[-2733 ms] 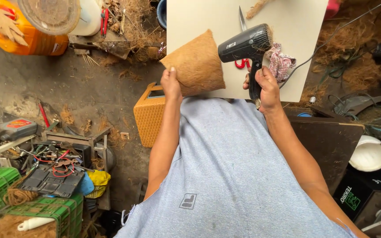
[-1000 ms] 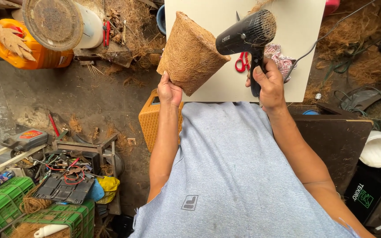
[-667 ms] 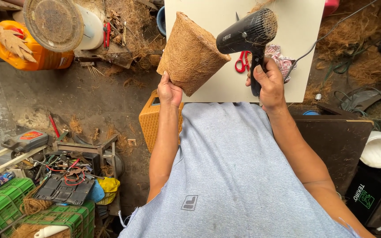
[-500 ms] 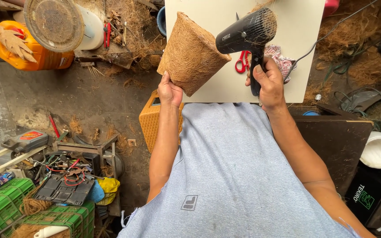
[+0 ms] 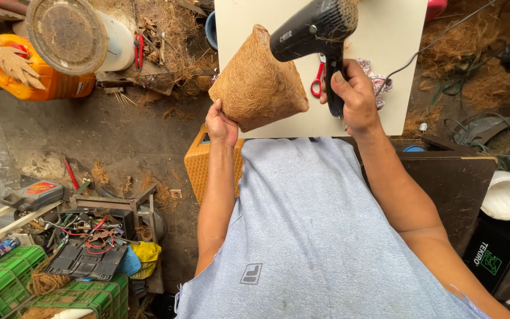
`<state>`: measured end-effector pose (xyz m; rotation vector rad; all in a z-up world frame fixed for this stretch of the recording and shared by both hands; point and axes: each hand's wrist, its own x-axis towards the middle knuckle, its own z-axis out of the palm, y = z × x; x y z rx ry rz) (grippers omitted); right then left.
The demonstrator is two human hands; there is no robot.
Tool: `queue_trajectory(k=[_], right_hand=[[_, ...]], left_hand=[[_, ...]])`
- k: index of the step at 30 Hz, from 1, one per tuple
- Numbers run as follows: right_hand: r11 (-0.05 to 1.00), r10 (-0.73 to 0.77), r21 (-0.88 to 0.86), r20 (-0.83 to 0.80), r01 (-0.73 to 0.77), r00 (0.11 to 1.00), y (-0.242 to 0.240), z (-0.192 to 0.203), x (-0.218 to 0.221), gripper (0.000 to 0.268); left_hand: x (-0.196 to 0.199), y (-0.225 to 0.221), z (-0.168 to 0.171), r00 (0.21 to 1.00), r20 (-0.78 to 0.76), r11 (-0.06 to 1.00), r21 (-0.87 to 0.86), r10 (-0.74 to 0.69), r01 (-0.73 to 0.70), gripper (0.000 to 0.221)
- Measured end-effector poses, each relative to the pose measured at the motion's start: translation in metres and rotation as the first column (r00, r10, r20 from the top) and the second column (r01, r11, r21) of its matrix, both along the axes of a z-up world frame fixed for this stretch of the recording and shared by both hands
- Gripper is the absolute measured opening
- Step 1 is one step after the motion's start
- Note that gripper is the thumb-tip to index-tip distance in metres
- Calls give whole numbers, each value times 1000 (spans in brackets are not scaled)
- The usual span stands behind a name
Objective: Applying adhesive to a fiber cone using a spray gun and then drying it with a hair dryer.
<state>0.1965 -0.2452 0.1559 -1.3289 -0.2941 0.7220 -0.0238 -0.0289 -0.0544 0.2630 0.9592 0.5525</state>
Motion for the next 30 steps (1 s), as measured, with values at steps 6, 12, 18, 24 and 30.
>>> queue_trajectory(k=[6,12,18,24,30], right_hand=[[998,-8,-61,-181,-3,983,9,8,16,27],[987,-89,-149,-258,51,962,-2,-12,23,28],[973,-143,-215,-304,78,942,-27,-27,20,24],[982,-128,-164,-189,97,974,-56,-50,6,26],[981,-144,-160,-241,108,960,-68,-46,-12,27]], left_hand=[[6,1,32,995,-98,999,-18,-34,33,44],[5,2,39,992,-122,1000,-23,-21,18,41],[4,5,42,995,-95,1000,-11,-17,16,41],[-13,19,-5,998,55,999,-40,15,-13,45],[-4,18,-3,997,32,995,-74,71,-68,47]])
